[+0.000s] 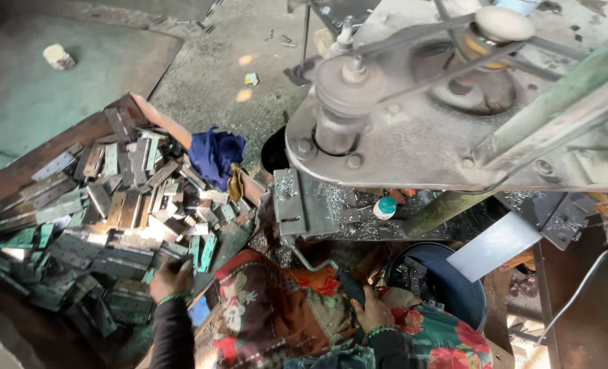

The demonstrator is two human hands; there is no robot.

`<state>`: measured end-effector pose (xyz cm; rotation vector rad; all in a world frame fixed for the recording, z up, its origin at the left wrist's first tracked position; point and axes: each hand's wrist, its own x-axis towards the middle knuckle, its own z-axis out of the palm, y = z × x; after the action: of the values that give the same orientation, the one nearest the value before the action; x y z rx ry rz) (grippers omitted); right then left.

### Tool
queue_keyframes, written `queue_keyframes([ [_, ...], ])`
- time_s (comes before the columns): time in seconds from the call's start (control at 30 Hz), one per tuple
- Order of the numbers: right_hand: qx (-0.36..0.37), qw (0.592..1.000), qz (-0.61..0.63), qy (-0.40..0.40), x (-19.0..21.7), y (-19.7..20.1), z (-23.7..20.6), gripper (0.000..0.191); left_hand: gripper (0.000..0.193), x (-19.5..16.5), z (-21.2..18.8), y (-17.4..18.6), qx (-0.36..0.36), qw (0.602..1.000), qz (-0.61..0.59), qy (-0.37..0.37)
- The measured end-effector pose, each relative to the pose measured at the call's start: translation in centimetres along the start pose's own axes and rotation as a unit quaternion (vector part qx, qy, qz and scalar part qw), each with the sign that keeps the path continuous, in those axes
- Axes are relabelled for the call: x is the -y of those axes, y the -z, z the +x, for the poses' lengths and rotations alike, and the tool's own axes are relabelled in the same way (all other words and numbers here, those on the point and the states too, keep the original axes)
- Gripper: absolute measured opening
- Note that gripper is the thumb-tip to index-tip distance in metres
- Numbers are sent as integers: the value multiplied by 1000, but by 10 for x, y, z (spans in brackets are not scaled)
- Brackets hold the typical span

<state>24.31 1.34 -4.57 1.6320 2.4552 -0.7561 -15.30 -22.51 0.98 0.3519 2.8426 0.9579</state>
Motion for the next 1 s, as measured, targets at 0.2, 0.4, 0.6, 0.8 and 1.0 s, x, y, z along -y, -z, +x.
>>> queue_keyframes([
  [0.2, -7, 1000, 7, -19, 8, 4, -3, 67, 32, -78, -25, -75, 53, 962, -249, -100],
  [0.4, 4, 1000, -18, -18, 12, 8, -5, 73, 45, -185, -57, -167, -48, 963, -123, -236],
  [0.6, 26, 998, -59, 3, 17, 15, -3, 82, 44, -215, -73, -197, -14, 954, 35, -297],
  [0.8, 62, 995, -51, -51, 17, 11, -3, 82, 54, -210, -82, -169, 66, 945, 66, -315],
  [1.0, -48, 998, -21, 24, 12, 6, -5, 76, 66, -219, -85, -153, 69, 935, 92, -337],
])
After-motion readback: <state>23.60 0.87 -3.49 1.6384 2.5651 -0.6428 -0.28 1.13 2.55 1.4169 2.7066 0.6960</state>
